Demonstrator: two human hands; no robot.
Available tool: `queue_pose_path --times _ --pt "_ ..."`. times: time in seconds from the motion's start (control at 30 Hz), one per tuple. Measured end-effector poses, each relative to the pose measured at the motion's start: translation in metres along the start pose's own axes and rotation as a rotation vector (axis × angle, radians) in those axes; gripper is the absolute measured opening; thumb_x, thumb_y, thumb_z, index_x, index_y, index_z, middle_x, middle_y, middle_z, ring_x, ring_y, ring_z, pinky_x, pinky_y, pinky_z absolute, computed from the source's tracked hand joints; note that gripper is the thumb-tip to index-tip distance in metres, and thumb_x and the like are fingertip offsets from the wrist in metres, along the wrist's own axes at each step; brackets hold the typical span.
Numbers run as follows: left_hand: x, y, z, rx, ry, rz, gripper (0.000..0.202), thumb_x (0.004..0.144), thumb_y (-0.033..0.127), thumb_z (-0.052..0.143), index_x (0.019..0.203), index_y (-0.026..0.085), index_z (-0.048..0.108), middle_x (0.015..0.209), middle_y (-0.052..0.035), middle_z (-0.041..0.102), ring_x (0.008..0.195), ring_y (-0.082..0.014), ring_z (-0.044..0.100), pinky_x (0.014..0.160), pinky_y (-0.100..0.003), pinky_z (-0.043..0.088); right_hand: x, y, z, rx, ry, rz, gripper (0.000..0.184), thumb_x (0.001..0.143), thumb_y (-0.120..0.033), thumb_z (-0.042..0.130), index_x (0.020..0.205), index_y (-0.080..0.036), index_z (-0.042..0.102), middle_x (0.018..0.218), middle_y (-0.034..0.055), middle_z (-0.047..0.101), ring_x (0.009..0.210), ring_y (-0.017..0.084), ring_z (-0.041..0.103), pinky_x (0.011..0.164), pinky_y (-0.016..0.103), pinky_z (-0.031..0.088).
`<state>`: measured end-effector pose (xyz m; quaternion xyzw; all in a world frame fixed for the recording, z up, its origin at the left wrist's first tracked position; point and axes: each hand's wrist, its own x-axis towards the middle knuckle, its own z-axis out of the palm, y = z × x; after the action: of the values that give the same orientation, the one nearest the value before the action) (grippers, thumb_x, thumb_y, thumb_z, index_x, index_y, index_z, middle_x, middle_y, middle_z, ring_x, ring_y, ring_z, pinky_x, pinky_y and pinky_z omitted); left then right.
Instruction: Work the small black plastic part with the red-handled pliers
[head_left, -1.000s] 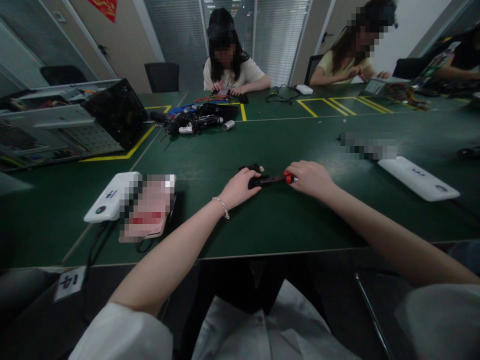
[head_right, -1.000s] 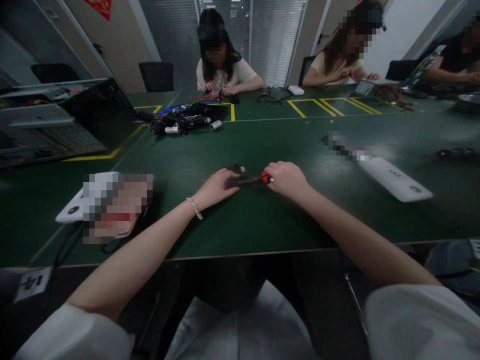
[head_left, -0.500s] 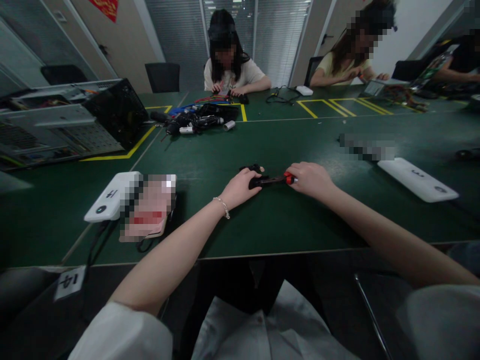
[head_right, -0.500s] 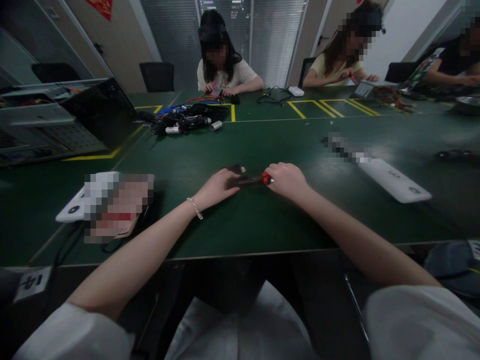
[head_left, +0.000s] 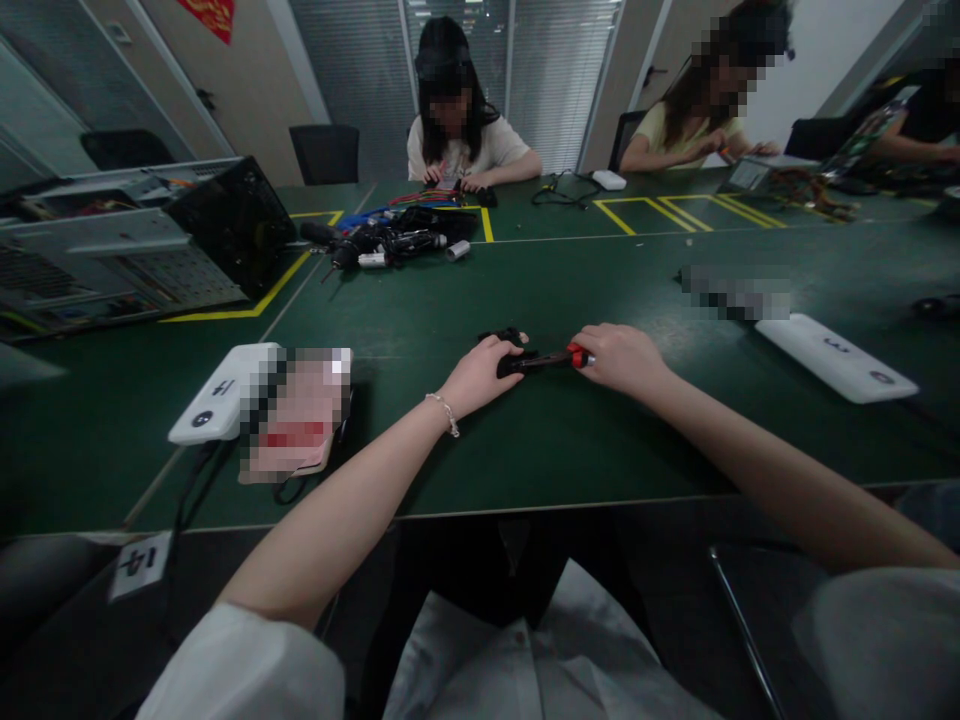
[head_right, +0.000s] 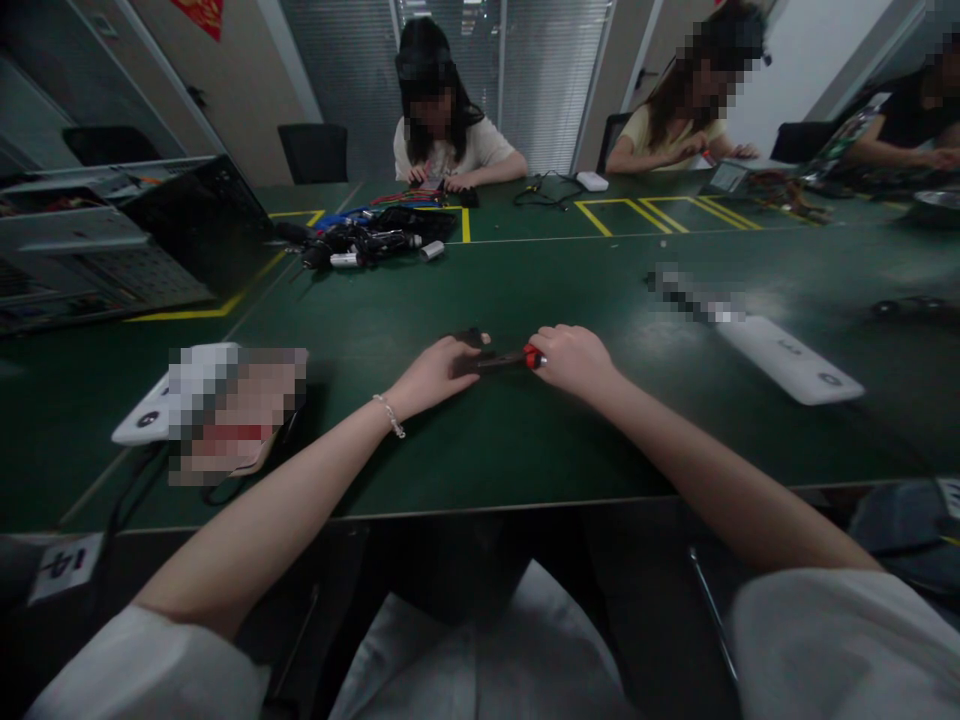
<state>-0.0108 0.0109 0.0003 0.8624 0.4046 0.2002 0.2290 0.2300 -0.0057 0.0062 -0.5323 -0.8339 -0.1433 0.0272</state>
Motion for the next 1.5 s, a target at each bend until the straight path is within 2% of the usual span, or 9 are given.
queue_pose_path --times 0.27,0.43,0.6,1.0,1.5 --pt "0.0004 -0.0007 0.0015 0.012 0.023 0.005 0.028 0.080 0.023 0.062 0.106 0.015 0.062 0.112 -0.0090 0.057 0.100 -0.0217 0.058 0.089 -0.037 0.048 0.0010 0.0024 0.0058 -0.004 -0.006 0.025 0.022 0.077 -0.027 0.049 0.090 -0.018 0.065 0.089 0.0069 0.066 0.077 0.020 0.058 0.065 0.030 0.042" --pt "0.0008 -0.0016 0.0017 -0.004 0.013 0.003 0.027 0.080 0.023 0.062 0.106 0.017 0.062 0.116 -0.0088 0.056 0.104 -0.0219 0.057 0.090 -0.037 0.047 -0.0006 0.0012 0.0016 -0.036 0.033 -0.012 0.022 0.077 -0.026 0.049 0.091 -0.016 0.064 0.087 0.0082 0.065 0.076 0.020 0.057 0.065 0.031 0.041" --pt "0.0013 -0.0046 0.0031 -0.012 0.012 0.000 0.029 0.080 0.023 0.063 0.108 0.017 0.062 0.116 -0.0086 0.056 0.104 -0.0218 0.057 0.090 -0.037 0.047 -0.0006 -0.0016 -0.0024 -0.033 0.016 -0.006 0.021 0.077 -0.025 0.049 0.089 -0.015 0.064 0.087 0.0081 0.065 0.075 0.020 0.057 0.063 0.030 0.041" --pt "-0.0003 0.0014 -0.0017 -0.004 -0.010 -0.031 0.029 0.081 0.026 0.061 0.108 0.016 0.063 0.112 -0.0082 0.057 0.100 -0.0210 0.057 0.088 -0.036 0.048 -0.0009 0.0012 0.0000 -0.007 0.004 0.011 0.023 0.078 -0.028 0.049 0.092 -0.018 0.065 0.088 0.0076 0.066 0.076 0.019 0.058 0.061 0.030 0.041" --pt "0.0016 -0.0048 0.0030 0.004 0.022 -0.006 0.030 0.080 0.027 0.062 0.108 0.016 0.063 0.110 -0.0085 0.057 0.099 -0.0211 0.058 0.088 -0.036 0.048 -0.0009 0.0004 -0.0001 -0.003 -0.008 0.024 0.023 0.078 -0.030 0.050 0.092 -0.018 0.065 0.089 0.0072 0.066 0.077 0.019 0.058 0.063 0.030 0.043"
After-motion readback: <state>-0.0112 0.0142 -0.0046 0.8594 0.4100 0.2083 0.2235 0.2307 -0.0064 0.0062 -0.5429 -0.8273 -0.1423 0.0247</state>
